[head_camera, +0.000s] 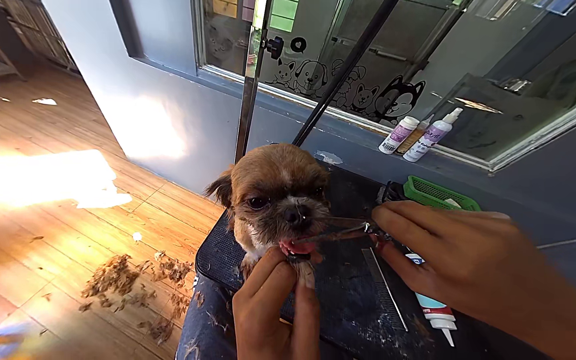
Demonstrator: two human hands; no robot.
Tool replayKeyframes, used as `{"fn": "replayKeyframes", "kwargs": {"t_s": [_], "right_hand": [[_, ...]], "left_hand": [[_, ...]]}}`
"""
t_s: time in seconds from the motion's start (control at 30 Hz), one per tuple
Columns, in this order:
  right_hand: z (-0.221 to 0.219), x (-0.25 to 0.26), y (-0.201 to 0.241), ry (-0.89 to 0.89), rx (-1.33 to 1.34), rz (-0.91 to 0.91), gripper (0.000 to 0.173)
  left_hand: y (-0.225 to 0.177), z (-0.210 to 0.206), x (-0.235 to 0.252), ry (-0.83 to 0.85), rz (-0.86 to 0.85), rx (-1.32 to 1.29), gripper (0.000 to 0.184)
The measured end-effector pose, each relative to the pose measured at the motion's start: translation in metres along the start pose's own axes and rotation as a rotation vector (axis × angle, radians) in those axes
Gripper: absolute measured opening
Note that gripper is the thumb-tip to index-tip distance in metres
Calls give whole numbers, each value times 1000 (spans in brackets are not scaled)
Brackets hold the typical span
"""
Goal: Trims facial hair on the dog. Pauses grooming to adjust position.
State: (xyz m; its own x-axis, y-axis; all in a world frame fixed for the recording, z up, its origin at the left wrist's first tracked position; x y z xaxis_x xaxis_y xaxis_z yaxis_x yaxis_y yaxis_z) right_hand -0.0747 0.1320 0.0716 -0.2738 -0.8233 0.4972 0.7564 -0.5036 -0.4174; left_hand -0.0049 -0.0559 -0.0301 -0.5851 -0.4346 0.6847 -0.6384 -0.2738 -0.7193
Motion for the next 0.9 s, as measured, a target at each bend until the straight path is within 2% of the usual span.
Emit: {"fn": "replayKeyframes", "kwargs": {"t_s": [0.9], "right_hand": [[2, -5, 1, -17, 61, -59, 23]], "left_hand": [[-4, -2, 0, 11, 1, 15, 25]]}}
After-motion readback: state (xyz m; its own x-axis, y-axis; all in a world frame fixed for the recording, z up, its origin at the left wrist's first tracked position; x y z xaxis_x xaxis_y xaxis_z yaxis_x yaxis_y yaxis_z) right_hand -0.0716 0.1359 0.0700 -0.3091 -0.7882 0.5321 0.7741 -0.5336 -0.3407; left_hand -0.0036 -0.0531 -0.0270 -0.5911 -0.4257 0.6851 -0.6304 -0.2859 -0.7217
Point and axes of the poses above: each hand's wrist, its own x-axis towards the middle knuckle, its own z-axis out of the back of the hand, y = z × x, the point moved 4 cm from there along x, towards the middle knuckle, and after that the axes turned 5 degrees about -y, right-handed, at the moved point
